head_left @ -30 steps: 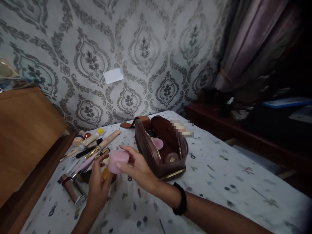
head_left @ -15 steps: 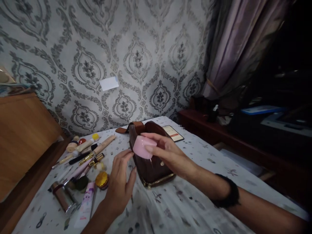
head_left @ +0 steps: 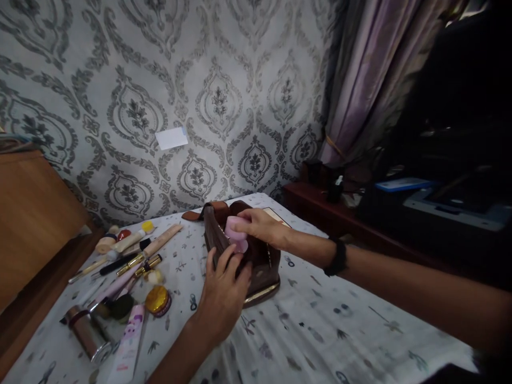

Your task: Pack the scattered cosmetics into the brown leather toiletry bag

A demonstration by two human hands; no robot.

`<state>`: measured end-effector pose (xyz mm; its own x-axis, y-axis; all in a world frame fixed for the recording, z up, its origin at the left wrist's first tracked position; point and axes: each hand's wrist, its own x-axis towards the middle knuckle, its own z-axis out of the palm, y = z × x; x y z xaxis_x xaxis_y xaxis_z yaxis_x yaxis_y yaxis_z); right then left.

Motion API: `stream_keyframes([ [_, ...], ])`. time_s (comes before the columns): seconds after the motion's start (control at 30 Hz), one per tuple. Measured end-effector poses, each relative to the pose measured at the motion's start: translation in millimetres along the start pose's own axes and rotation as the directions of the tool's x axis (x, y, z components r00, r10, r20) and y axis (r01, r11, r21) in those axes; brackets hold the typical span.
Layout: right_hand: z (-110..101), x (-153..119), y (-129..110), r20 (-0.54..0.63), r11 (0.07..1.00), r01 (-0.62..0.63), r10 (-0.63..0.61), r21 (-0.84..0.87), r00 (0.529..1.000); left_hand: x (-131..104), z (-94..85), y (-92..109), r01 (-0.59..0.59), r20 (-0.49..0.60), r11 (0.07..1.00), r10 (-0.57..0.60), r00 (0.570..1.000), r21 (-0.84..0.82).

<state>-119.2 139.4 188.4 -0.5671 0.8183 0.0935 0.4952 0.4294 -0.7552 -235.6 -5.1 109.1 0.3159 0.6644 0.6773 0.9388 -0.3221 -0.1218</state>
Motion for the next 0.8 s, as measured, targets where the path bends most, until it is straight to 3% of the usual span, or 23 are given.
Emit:
stream_keyframes([
  [0.2, -3.0, 11.3, -1.1, 0.18, 0.958, 0.025, 0.028, -0.285, 0.983, -11.2, 2.8, 2.0, -0.067, -0.069, 0.995, 0.062, 0.996, -0.072],
  [0.4, 18.3, 3.0, -8.9, 0.356, 0.841, 0.1, 0.115, -0.532, 0.928, -19.5, 12.8, -0.2, -0.082, -0.123, 0.991, 0.069, 0.99, -0.102],
  [0.63, 33.7, 5.5, 2.8, 0.432, 0.776, 0.148, 0.174, -0.614, 0.885, -17.7, 17.8, 2.2, -0.105, -0.217, 0.986, 0.075, 0.973, -0.131],
  [0.8, 37.6, 7.7, 17.6, 0.448, 0.774, 0.147, 0.19, -0.615, 0.873, -19.7, 19.4, 2.3, -0.099, -0.213, 0.983, 0.065, 0.975, -0.155],
])
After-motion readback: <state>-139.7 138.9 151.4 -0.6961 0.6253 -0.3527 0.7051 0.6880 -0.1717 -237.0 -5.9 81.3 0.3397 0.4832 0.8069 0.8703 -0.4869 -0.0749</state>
